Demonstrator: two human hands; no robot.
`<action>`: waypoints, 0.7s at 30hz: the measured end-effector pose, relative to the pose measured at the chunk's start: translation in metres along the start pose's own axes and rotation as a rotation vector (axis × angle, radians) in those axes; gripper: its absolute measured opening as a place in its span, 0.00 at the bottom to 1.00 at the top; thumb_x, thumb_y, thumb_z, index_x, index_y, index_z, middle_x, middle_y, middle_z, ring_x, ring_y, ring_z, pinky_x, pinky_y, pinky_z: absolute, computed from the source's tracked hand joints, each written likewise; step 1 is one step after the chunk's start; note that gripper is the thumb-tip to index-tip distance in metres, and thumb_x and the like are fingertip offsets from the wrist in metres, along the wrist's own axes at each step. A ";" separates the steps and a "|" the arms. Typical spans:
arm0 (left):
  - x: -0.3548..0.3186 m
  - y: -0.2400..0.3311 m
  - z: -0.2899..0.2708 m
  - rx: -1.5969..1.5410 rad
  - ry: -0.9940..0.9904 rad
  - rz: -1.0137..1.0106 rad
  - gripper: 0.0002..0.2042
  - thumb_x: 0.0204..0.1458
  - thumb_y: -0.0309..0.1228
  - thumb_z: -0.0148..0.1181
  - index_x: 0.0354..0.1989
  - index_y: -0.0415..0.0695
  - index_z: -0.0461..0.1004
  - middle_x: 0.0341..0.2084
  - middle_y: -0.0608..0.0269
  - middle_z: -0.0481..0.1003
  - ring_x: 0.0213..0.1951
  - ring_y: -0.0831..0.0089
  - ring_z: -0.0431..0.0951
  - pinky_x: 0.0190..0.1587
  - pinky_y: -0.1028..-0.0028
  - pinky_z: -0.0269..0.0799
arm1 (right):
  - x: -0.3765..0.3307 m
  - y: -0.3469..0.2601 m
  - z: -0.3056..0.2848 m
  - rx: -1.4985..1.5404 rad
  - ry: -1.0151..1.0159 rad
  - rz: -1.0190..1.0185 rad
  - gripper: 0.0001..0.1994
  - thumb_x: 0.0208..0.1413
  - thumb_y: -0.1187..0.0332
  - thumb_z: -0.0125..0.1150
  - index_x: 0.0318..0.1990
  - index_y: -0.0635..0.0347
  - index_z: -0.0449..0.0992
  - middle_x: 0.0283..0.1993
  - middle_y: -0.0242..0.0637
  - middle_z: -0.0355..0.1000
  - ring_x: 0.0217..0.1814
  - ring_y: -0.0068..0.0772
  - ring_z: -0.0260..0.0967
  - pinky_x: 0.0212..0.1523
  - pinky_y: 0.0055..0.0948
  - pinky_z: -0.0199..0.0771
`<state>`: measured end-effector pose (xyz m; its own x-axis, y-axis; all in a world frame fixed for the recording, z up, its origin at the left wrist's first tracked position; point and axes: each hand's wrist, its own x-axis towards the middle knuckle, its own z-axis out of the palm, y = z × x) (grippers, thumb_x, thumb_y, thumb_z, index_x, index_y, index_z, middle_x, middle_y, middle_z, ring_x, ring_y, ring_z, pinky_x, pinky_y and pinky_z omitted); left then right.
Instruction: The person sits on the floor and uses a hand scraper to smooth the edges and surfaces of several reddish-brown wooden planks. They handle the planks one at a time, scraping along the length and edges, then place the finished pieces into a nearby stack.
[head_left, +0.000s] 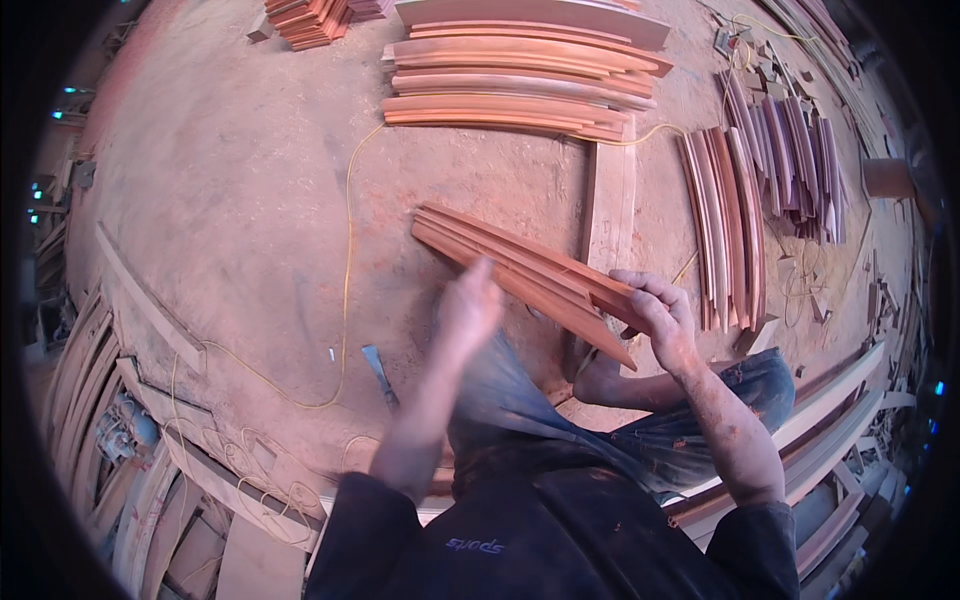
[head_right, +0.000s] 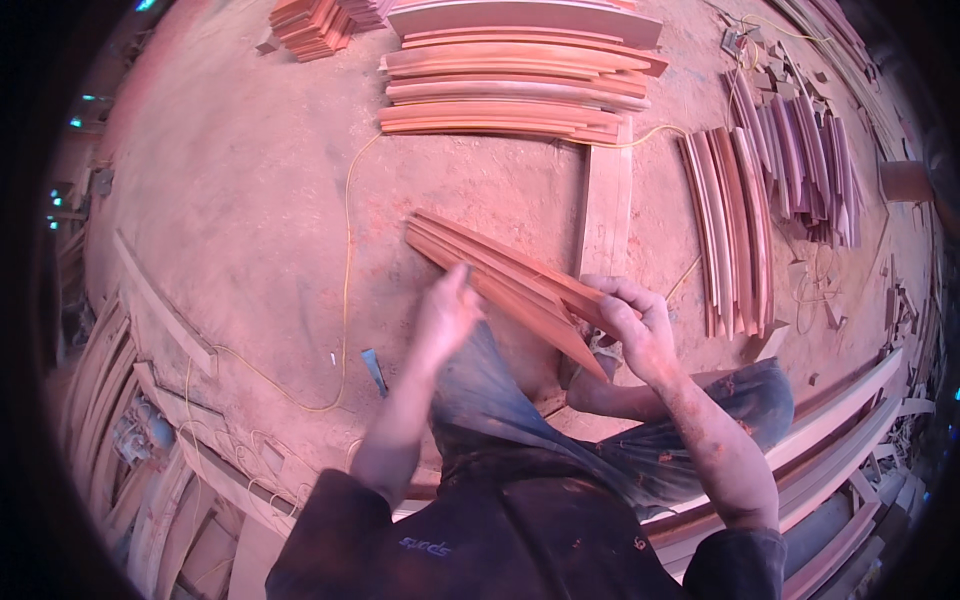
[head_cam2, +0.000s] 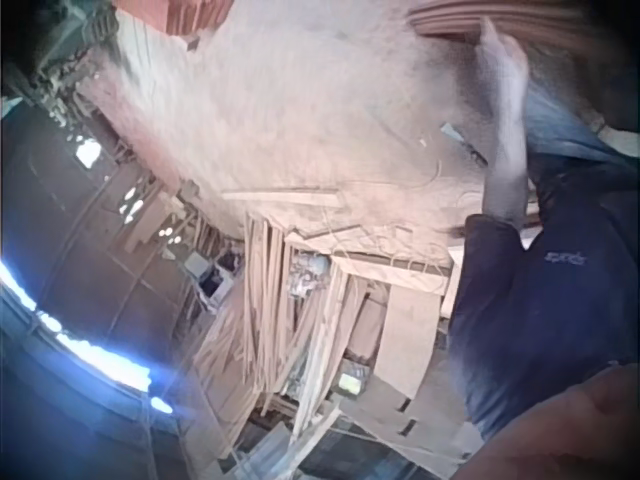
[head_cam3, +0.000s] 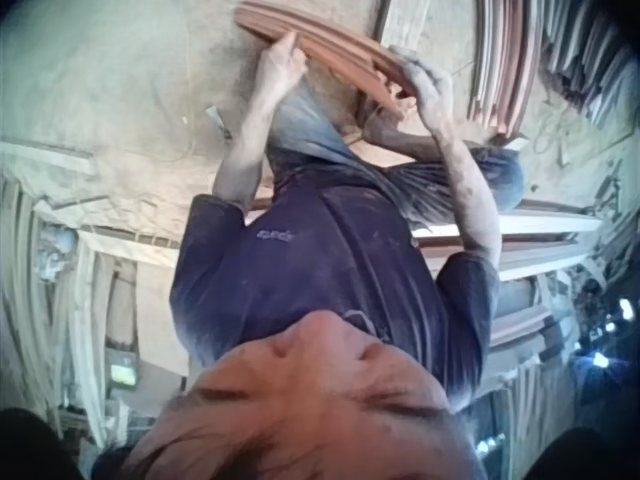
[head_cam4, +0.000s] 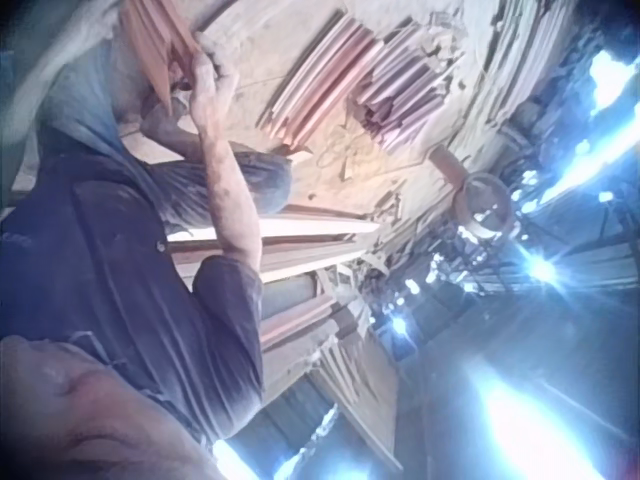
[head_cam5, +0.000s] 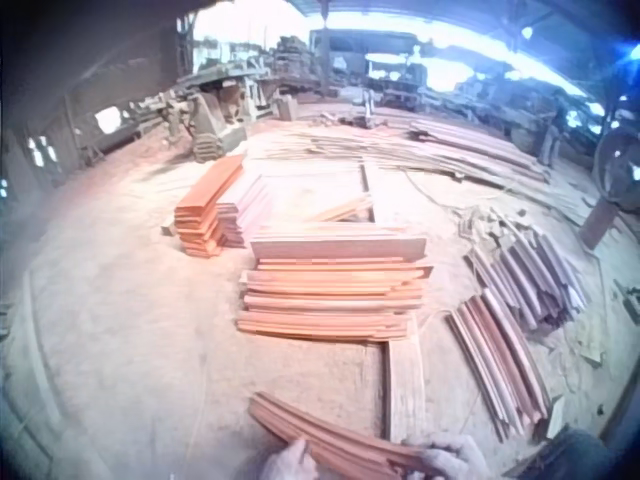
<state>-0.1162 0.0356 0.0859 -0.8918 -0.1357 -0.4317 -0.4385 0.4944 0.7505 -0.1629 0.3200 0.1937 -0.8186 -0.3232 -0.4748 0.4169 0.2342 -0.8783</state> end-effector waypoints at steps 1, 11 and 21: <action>-0.032 0.039 0.009 0.083 -0.070 0.016 0.20 0.61 0.23 0.51 0.63 0.32 0.69 0.26 0.50 0.79 0.25 0.64 0.82 0.29 0.68 0.80 | 0.001 -0.001 0.000 0.021 0.000 -0.001 0.20 0.68 0.63 0.52 0.61 0.65 0.76 0.51 0.40 0.80 0.49 0.29 0.79 0.38 0.28 0.82; 0.024 -0.054 -0.011 -0.438 0.082 -0.202 0.23 0.71 0.36 0.48 0.69 0.36 0.63 0.44 0.53 0.83 0.32 0.74 0.84 0.30 0.77 0.79 | 0.018 -0.001 -0.015 0.161 0.171 0.096 0.21 0.68 0.62 0.58 0.61 0.67 0.76 0.52 0.45 0.80 0.49 0.34 0.81 0.41 0.30 0.85; 0.119 -0.100 -0.023 -0.060 0.228 -0.051 0.18 0.62 0.26 0.50 0.60 0.37 0.72 0.32 0.45 0.82 0.28 0.61 0.84 0.35 0.62 0.80 | 0.026 -0.003 -0.020 0.164 0.230 0.068 0.22 0.66 0.66 0.56 0.61 0.73 0.75 0.54 0.49 0.79 0.53 0.37 0.80 0.58 0.33 0.80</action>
<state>-0.1809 -0.0500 -0.0290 -0.8674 -0.3527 -0.3510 -0.4835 0.4308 0.7620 -0.1935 0.3290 0.1853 -0.8471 -0.0910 -0.5236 0.5165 0.0910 -0.8514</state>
